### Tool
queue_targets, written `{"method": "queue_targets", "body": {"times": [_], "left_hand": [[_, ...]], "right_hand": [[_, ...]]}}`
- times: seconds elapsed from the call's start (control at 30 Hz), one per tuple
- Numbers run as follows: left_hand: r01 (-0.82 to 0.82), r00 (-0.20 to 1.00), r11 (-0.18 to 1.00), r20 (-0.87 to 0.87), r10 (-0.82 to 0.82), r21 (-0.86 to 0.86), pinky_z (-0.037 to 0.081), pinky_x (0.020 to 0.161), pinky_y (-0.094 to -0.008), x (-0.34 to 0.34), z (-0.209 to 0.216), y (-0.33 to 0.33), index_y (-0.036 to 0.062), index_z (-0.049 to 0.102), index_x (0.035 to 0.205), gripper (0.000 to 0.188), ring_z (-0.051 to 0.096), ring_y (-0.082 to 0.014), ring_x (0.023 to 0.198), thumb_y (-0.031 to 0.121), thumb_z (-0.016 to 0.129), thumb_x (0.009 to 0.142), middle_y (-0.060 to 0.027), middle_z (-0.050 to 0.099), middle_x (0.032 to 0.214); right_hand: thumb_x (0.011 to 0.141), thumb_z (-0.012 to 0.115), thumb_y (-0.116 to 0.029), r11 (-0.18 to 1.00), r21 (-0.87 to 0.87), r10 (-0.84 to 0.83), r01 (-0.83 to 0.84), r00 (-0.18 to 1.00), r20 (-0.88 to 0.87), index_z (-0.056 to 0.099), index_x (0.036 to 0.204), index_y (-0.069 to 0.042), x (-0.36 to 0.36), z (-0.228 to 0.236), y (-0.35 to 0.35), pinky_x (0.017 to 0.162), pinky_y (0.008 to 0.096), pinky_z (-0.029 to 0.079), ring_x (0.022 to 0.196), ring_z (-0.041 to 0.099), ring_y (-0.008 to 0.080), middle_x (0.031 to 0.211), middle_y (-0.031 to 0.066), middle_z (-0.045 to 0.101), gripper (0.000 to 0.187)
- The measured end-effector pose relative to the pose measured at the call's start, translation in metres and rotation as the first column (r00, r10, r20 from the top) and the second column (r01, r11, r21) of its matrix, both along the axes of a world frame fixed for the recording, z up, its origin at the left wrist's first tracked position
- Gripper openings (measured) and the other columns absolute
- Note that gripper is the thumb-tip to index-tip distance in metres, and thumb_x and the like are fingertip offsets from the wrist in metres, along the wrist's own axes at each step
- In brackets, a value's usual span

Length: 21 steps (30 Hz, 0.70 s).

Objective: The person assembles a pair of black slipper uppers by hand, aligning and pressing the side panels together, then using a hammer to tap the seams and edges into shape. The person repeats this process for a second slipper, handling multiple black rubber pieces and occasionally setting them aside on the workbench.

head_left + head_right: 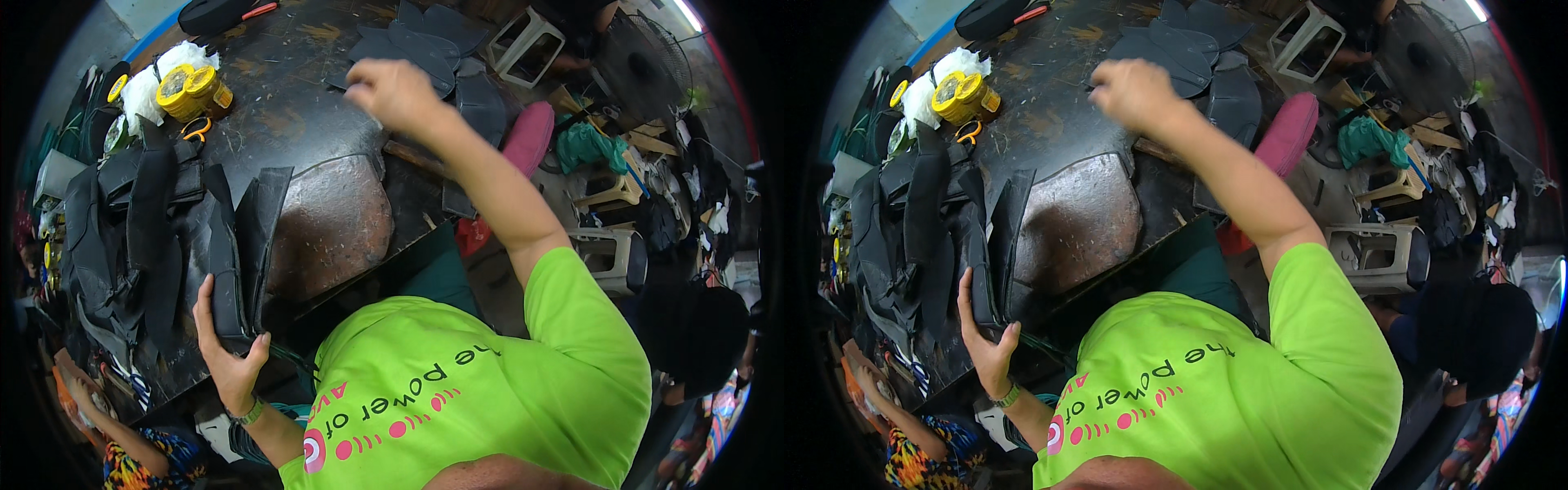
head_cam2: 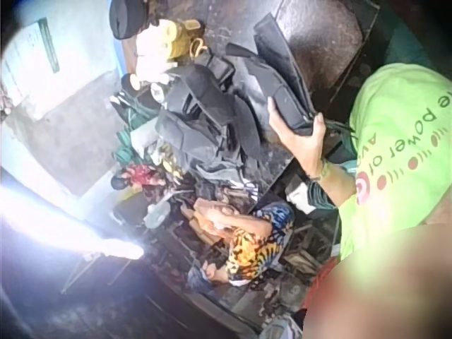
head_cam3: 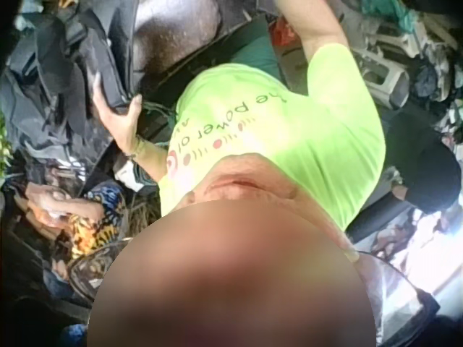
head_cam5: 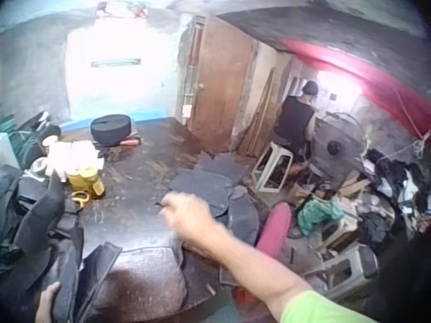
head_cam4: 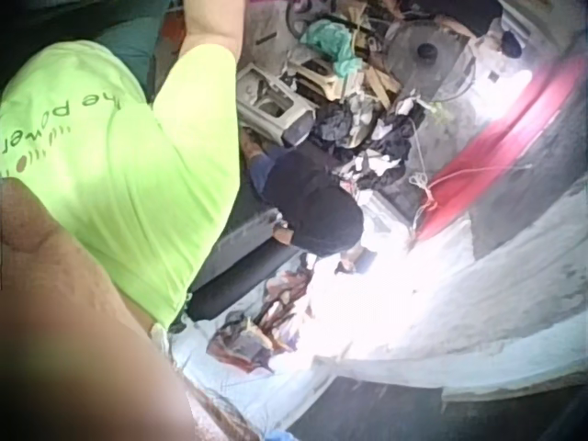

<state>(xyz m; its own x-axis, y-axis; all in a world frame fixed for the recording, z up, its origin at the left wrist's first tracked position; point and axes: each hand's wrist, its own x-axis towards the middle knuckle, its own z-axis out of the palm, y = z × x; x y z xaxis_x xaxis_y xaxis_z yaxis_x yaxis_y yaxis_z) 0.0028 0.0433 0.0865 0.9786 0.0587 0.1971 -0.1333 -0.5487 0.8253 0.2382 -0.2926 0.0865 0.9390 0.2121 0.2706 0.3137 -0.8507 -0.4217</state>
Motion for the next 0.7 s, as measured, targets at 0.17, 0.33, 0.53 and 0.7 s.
{"method": "queue_targets", "body": {"times": [0.17,0.33,0.53,0.7], "left_hand": [[-0.003,0.999,0.992,0.038,-0.002,0.126,0.036,0.111,-0.0405,-0.004,0.008,-0.004,0.0012,0.054,0.139,0.087,0.054,-0.0315,0.123,0.025,0.075,0.057,-0.0152,0.056,0.132],[-0.020,0.999,0.990,0.053,0.013,0.137,0.036,0.111,-0.0418,0.002,0.006,-0.012,0.0021,0.056,0.137,0.083,0.053,-0.0326,0.126,0.023,0.078,0.060,-0.0151,0.056,0.131],[-0.067,0.998,0.921,0.018,0.066,0.384,0.038,0.110,-0.0454,0.006,-0.011,-0.016,0.0081,0.056,0.137,0.079,0.050,-0.0388,0.129,0.013,0.079,0.062,-0.0187,0.051,0.136],[-0.031,0.998,0.952,-0.038,0.045,0.304,0.038,0.110,-0.0455,0.019,-0.042,-0.012,0.0089,0.054,0.138,0.077,0.048,-0.0407,0.130,0.014,0.080,0.066,-0.0207,0.048,0.140]], "right_hand": [[0.081,0.079,-0.045,0.822,-0.401,-0.467,0.404,0.881,-0.070,0.051,0.139,-0.016,0.072,-0.013,-0.059,0.100,0.0601,0.045,0.120,0.062,0.0392,0.126,0.0205,0.065,0.071],[0.068,0.090,-0.043,0.744,-0.425,-0.577,0.516,0.817,-0.019,0.038,0.149,-0.016,0.086,-0.038,-0.078,0.101,0.0506,0.049,0.123,0.059,0.0409,0.127,0.0240,0.064,0.100],[0.073,0.088,-0.012,0.727,0.557,-0.238,0.401,0.908,-0.344,0.059,0.127,0.002,0.112,-0.036,-0.118,0.084,0.0432,0.059,0.094,0.072,0.0296,0.107,0.0172,0.072,0.063],[0.086,0.074,-0.007,0.286,0.948,0.129,0.143,0.974,-0.186,0.066,0.111,-0.001,0.113,-0.010,-0.118,0.081,0.0420,0.060,0.087,0.072,0.0261,0.100,0.0122,0.073,0.027]]}}
